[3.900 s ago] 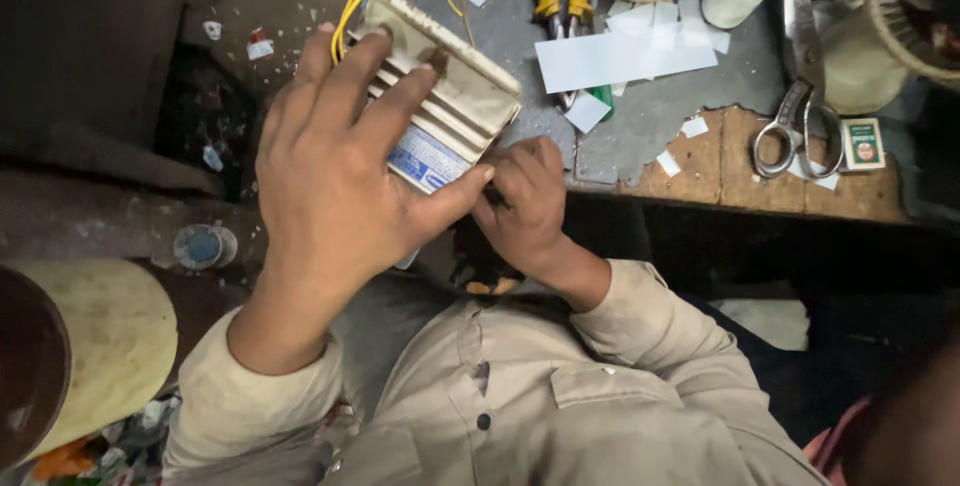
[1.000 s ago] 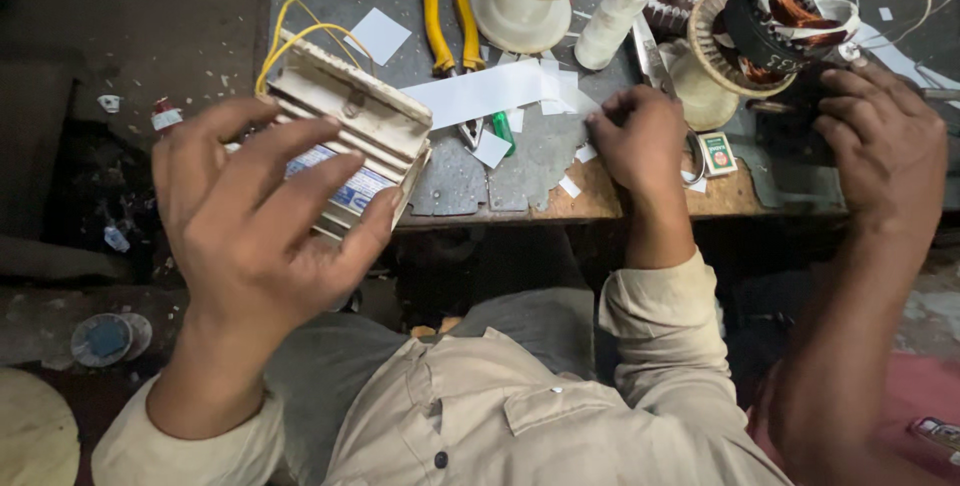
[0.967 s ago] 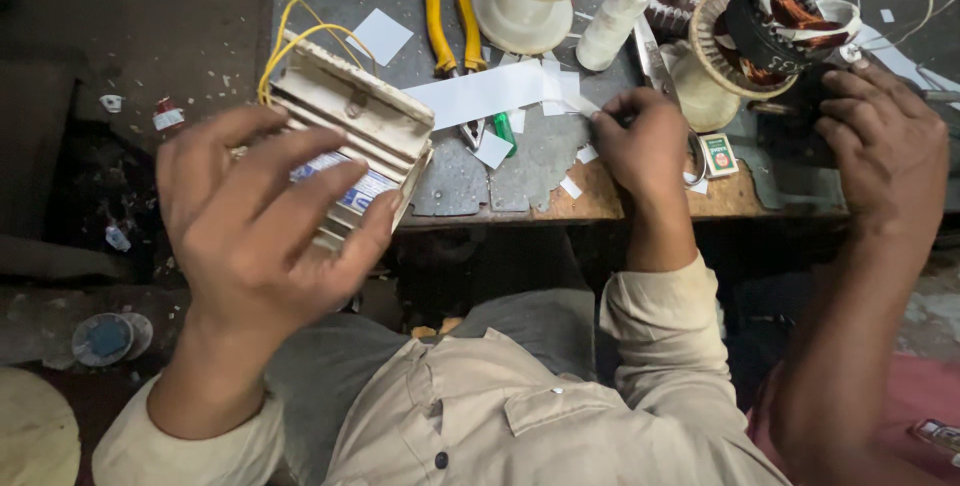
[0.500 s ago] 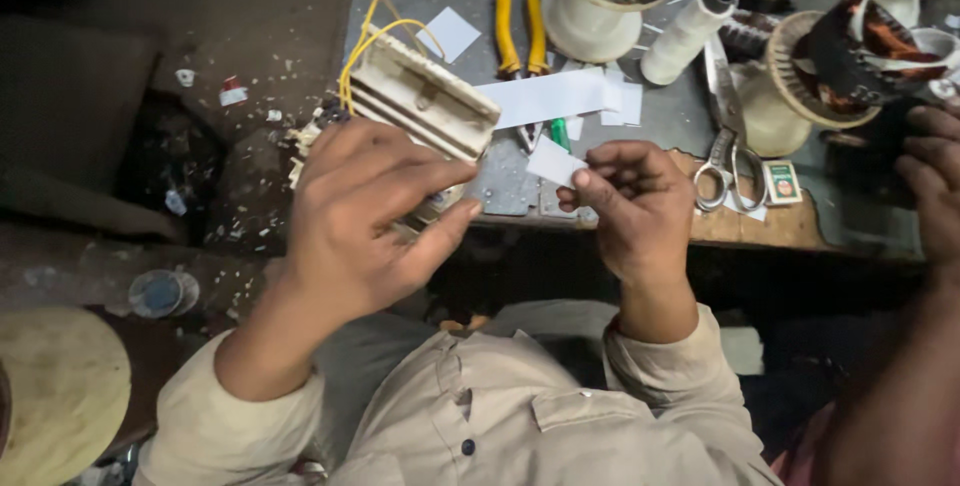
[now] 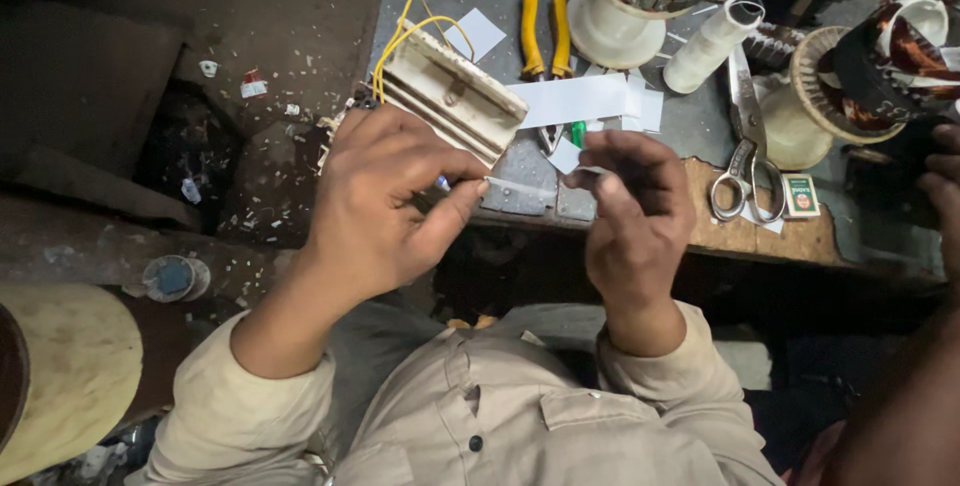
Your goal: The person cuts small white rectangular pieces with scissors and inserts them into slots on a finned metal electrical component. They repeatedly pick, cut, and place the pieces while another person works nearby.
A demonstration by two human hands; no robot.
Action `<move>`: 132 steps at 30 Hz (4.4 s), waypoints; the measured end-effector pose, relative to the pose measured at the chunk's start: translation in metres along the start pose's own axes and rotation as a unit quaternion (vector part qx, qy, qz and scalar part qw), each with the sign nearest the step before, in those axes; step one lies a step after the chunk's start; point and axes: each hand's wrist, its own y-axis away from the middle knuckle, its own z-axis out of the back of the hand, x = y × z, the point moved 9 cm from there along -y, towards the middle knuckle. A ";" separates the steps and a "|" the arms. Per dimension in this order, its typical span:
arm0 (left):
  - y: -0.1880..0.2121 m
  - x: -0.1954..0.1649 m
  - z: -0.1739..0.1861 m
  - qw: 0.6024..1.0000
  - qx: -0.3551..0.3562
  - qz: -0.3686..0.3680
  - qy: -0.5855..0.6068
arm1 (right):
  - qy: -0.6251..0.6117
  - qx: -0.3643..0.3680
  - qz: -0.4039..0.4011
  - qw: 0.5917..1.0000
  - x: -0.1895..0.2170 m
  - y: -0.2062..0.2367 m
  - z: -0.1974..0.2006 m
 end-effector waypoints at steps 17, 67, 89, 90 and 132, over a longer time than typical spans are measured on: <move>-0.004 -0.021 -0.012 0.998 0.027 -0.042 -0.044 | -0.150 -0.018 -0.199 0.968 -0.042 0.012 -0.005; 0.055 0.014 0.009 0.973 -0.039 0.120 -0.195 | 0.399 0.105 0.180 0.893 -0.070 0.023 -0.062; 0.049 0.013 0.005 0.970 -0.029 0.121 -0.211 | 0.375 0.094 0.171 0.906 -0.071 0.041 -0.059; 0.048 0.013 0.005 0.970 -0.029 0.118 -0.211 | 0.378 0.094 0.163 0.906 -0.072 0.041 -0.058; 0.025 0.006 0.004 0.969 -0.030 0.083 -0.230 | 0.761 0.003 0.107 0.640 0.012 -0.022 0.055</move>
